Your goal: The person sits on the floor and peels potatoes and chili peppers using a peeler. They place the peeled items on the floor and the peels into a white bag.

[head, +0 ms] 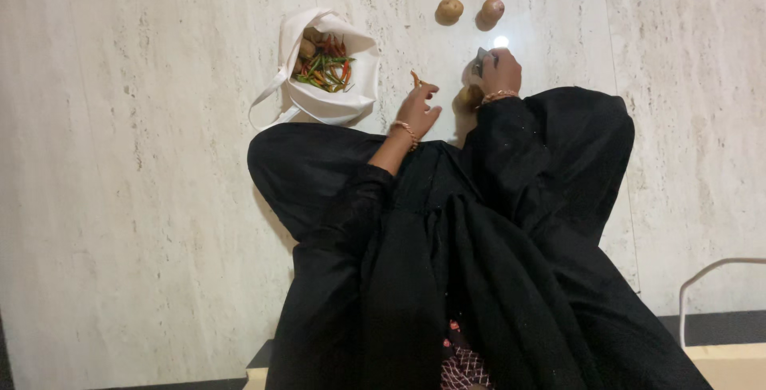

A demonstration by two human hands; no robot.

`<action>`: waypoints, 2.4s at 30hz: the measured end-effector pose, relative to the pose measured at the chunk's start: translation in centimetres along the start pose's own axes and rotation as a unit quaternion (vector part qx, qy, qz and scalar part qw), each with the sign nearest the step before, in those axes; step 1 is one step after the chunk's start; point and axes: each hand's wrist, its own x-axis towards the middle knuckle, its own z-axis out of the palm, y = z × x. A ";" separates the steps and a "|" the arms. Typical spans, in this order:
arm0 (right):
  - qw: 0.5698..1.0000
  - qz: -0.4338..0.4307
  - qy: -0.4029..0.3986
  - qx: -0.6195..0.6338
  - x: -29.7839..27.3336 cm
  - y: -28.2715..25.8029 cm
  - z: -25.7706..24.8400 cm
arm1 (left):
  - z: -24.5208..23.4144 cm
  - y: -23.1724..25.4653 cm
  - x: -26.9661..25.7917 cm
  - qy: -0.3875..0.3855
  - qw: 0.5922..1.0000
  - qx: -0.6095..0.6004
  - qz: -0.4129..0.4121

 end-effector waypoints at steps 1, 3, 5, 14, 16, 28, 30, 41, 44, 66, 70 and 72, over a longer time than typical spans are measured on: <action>0.999 -0.005 0.006 0.040 0.5 -0.1 -0.6 | 0.2 1.4 0.0 -0.027 0.996 0.060 0.065; 0.992 0.053 -0.004 0.112 1.2 -1.2 -2.5 | 1.0 4.6 0.3 -0.102 0.986 0.117 0.067; 0.978 0.083 -0.022 0.190 1.6 -3.2 -5.2 | 1.9 7.0 1.6 -0.149 0.971 0.179 0.054; 0.962 0.048 -0.090 0.255 -2.9 -8.3 -11.1 | 6.2 2.4 5.3 -0.023 0.991 -0.094 -0.097; 0.966 0.001 -0.113 0.232 -4.8 -9.3 -10.1 | 6.1 -0.1 6.3 -0.006 0.924 -0.336 -0.182; 0.968 0.032 -0.064 0.242 -3.9 -9.3 -6.2 | 5.0 0.4 4.2 -0.145 0.735 -0.618 -0.241; 0.970 0.047 -0.065 0.229 -4.3 -10.3 -6.3 | 5.4 0.9 4.1 -0.109 0.776 -0.575 -0.236; 0.979 -0.146 -0.056 0.131 -6.6 -14.0 -6.5 | 3.9 0.4 4.5 -0.087 0.719 -0.599 -0.341; 0.981 -0.120 -0.023 0.150 -5.5 -11.1 -5.4 | 3.9 0.7 4.0 -0.144 0.753 -0.557 -0.321; 0.980 0.002 -0.072 0.183 -5.4 -9.9 -4.1 | 5.5 -0.1 4.2 -0.143 0.802 -0.526 -0.244; 0.963 0.072 -0.100 0.239 -5.0 -8.9 -3.4 | 5.9 1.7 3.5 -0.068 0.828 -0.497 -0.249; 0.959 0.064 -0.117 0.250 -5.3 -9.4 -3.7 | 5.8 1.5 3.2 0.019 0.872 -0.445 -0.202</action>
